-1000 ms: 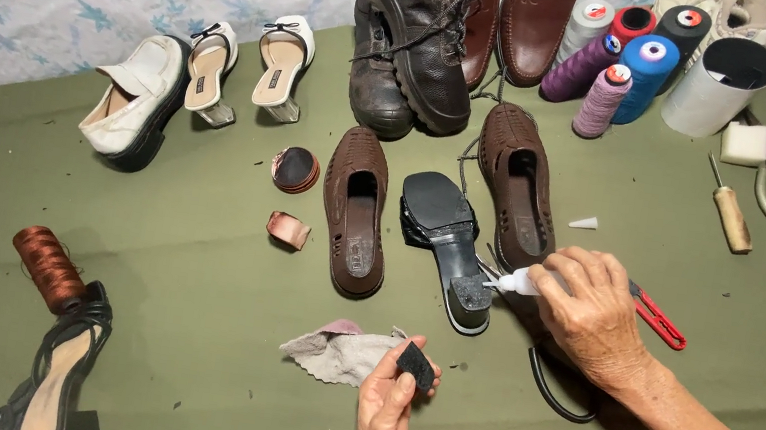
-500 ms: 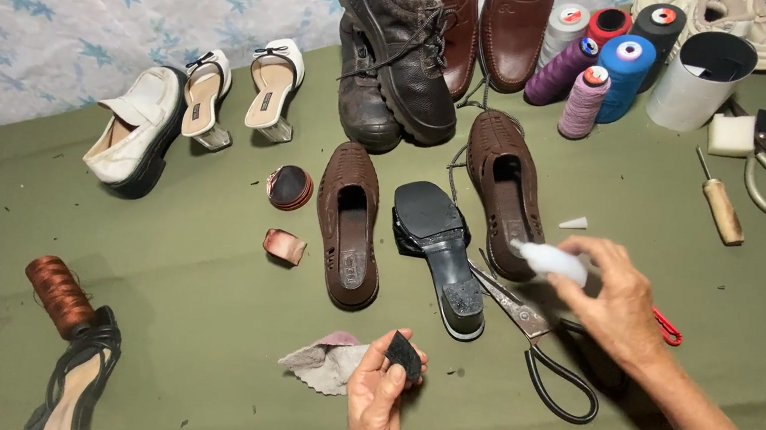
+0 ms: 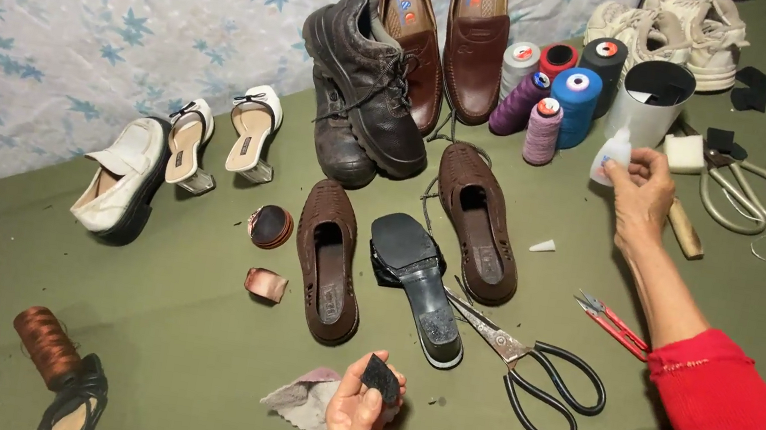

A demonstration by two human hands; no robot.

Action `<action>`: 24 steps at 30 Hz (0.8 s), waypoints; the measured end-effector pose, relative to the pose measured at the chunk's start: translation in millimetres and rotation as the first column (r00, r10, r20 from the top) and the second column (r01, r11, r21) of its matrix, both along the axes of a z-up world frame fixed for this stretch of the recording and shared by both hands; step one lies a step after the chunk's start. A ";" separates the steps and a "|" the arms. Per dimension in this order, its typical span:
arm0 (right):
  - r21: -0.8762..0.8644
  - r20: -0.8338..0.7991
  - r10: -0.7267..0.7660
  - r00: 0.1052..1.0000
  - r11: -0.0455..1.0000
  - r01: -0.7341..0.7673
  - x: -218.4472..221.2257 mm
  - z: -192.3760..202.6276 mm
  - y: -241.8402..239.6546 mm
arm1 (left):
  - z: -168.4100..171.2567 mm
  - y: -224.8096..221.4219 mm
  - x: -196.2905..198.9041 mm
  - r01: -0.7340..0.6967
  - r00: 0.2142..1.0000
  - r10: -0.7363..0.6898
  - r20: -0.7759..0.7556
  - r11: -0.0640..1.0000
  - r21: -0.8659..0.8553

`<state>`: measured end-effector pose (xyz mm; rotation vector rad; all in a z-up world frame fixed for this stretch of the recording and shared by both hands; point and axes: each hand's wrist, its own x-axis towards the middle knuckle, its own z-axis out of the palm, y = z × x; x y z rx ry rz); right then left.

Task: Applying adhesive to a sandal and attaching a replacement heel piece, followed by trimming and wiping.

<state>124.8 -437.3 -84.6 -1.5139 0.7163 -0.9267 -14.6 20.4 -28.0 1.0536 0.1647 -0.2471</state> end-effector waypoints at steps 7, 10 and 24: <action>-0.460 -0.130 -0.195 0.972 0.880 0.115 38.7 -30.3 -23.6 | -4.4 2.0 10.3 0.008 1.000 -0.008 -0.003 1.000 0.028; -0.692 -0.155 -0.314 0.937 0.712 0.124 46.2 -53.9 -37.6 | 6.6 -2.7 15.1 -0.019 0.998 0.017 0.062 1.000 0.025; -0.669 -0.191 -0.162 0.968 0.743 -0.008 -14.3 -12.4 -11.1 | 37.2 -22.5 11.7 0.323 0.946 -0.294 0.134 0.847 -0.422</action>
